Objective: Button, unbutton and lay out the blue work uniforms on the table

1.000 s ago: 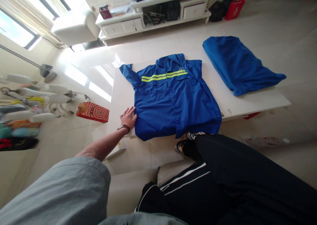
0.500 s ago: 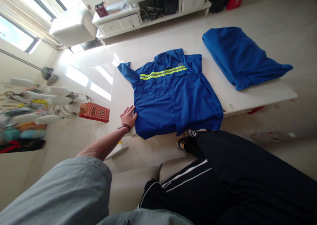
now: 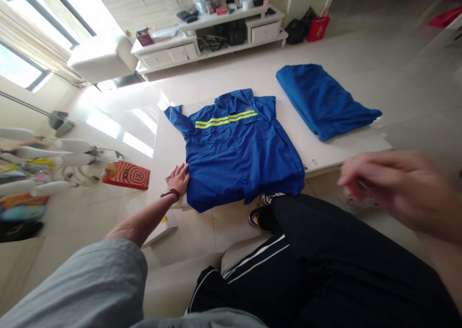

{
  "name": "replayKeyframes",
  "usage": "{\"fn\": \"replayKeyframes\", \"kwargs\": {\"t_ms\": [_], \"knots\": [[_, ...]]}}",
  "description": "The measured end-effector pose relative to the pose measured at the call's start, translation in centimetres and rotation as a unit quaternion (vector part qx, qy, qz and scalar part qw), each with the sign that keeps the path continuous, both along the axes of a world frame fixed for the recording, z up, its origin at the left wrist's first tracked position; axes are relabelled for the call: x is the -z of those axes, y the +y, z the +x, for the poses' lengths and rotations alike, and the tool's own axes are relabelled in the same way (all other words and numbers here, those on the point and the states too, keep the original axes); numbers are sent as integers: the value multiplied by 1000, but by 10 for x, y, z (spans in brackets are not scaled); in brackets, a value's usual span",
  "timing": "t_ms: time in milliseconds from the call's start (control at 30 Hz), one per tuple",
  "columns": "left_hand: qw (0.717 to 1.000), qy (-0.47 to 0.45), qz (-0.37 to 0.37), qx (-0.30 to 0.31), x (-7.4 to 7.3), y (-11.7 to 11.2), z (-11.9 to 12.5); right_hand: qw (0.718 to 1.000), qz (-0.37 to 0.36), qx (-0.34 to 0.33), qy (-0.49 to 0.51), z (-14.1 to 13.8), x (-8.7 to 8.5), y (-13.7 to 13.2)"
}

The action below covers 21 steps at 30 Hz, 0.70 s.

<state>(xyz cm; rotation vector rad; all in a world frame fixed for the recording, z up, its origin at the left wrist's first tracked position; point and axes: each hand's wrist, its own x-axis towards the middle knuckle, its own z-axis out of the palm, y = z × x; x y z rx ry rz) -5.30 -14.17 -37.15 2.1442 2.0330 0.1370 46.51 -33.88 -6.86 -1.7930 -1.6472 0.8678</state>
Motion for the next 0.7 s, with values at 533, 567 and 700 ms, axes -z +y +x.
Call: {"fn": "replayKeyframes", "kwargs": {"t_ms": [533, 567, 700], "knots": [[833, -488, -206, -160, -1, -141, 227, 966, -131, -209, -79, -35, 34, 9], [819, -505, -218, -163, 4, -149, 238, 964, -133, -215, -86, -35, 39, 13], [769, -573, -239, -154, 5, -157, 265, 953, -129, -238, -134, -40, 61, 28]]}}
